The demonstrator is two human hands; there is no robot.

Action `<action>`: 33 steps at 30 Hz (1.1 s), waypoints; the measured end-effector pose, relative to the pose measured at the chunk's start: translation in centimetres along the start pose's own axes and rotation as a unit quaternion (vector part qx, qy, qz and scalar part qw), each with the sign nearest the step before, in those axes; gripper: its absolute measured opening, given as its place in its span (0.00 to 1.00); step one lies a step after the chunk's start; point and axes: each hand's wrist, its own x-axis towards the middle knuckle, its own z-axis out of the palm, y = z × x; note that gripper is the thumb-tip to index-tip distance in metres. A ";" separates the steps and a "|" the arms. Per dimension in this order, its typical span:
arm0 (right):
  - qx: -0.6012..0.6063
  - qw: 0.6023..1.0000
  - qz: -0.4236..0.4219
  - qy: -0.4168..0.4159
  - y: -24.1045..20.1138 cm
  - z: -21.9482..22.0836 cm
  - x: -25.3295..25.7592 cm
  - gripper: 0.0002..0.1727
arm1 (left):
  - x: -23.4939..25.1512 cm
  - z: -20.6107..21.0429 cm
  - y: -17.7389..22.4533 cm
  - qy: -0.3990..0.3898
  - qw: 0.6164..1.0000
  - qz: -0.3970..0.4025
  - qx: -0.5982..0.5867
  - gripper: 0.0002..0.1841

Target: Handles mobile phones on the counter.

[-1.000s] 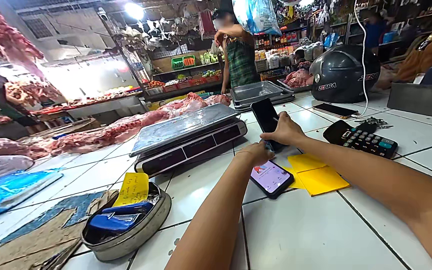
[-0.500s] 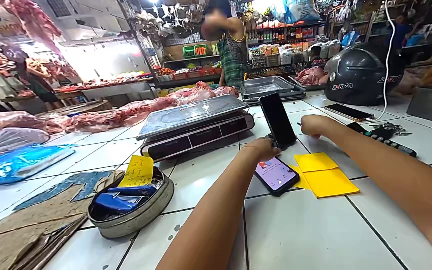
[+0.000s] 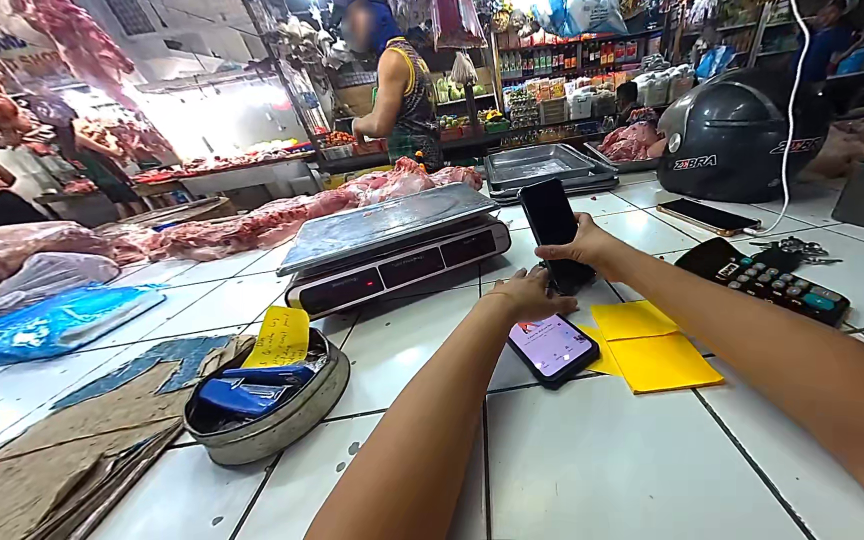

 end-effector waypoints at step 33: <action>0.039 0.993 -0.101 -0.055 2.7 -0.5 2.9 0.62 | 1.4 0.0 -2.8 0.076 0.993 0.009 -0.084 0.40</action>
